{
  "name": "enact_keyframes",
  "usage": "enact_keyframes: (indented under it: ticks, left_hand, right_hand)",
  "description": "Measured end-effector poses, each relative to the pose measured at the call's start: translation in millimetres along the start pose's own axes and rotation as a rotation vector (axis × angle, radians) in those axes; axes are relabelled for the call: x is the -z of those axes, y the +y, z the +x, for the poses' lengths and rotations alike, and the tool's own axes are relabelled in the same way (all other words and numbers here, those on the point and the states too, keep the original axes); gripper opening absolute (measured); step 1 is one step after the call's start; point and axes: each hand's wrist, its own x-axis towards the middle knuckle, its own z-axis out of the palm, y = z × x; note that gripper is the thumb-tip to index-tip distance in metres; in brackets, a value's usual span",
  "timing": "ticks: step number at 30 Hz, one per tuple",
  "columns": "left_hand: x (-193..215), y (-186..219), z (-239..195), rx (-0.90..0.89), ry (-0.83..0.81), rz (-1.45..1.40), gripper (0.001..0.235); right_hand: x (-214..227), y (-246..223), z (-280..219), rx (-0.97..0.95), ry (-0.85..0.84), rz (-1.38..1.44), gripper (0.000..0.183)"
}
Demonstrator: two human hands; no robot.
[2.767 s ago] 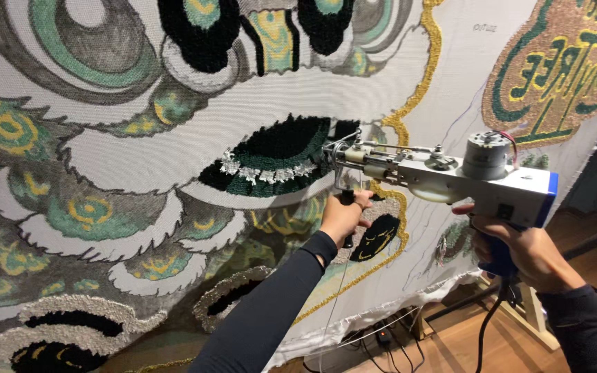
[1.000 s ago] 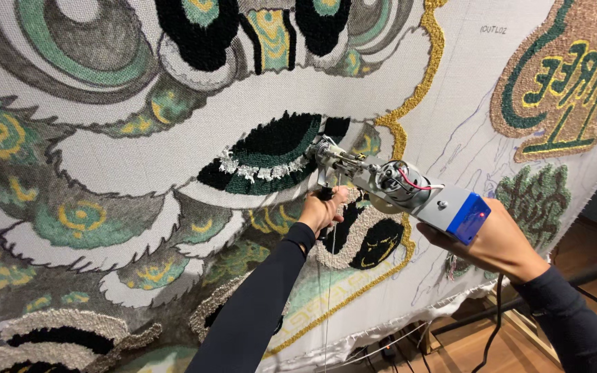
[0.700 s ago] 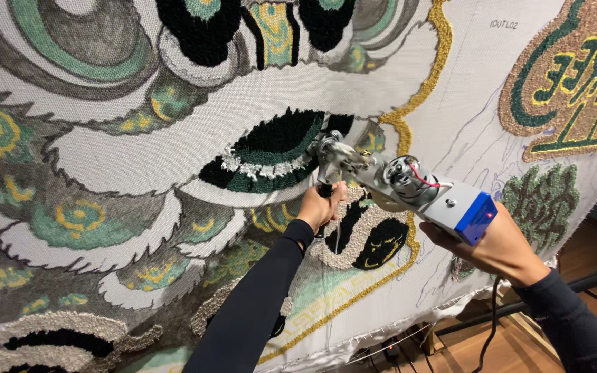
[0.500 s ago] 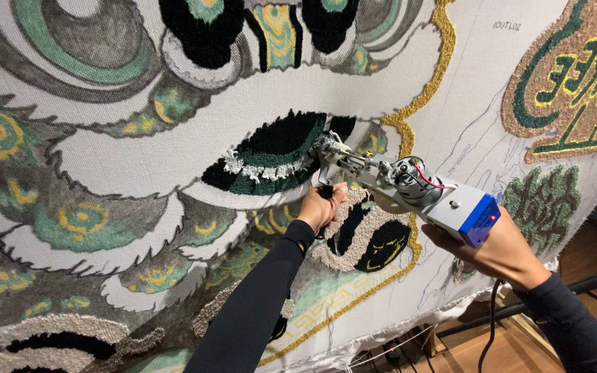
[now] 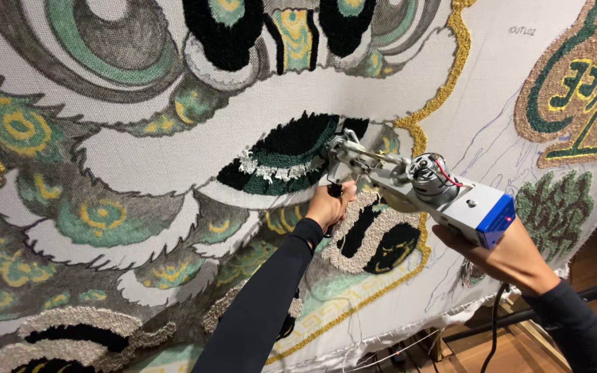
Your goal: The person uses a handheld electric tufting gun to apply yarn into a stretched canvas, creating a textured design. They guide the tool along the contours of a pre-drawn pattern, filling in dark green sections of a large, stylized face.
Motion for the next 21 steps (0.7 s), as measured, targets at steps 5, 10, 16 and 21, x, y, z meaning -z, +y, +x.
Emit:
enact_keyframes:
  ticks: [5, 10, 16, 21]
  left_hand:
    - [4.8, 14.6, -10.2, 0.163, -0.030, -0.059, 0.041]
    - [2.9, 53.5, -29.0, 0.159, -0.020, 0.003, 0.044]
    - [-7.2, 90.8, -55.8, 0.249, -0.071, 0.028, 0.044]
    - [-34.3, 102.3, -70.3, 0.188, -0.215, -0.327, 0.041]
  right_hand:
    - [0.7, -7.7, 0.5, 0.031, 0.012, -0.020, 0.035]
    - [0.5, -7.7, -4.7, 0.039, 0.033, 0.029, 0.033]
    - [9.6, 16.6, -15.2, -0.078, 0.009, 0.047, 0.031]
    - [31.6, 50.4, -31.8, -0.509, -0.018, 0.369, 0.039]
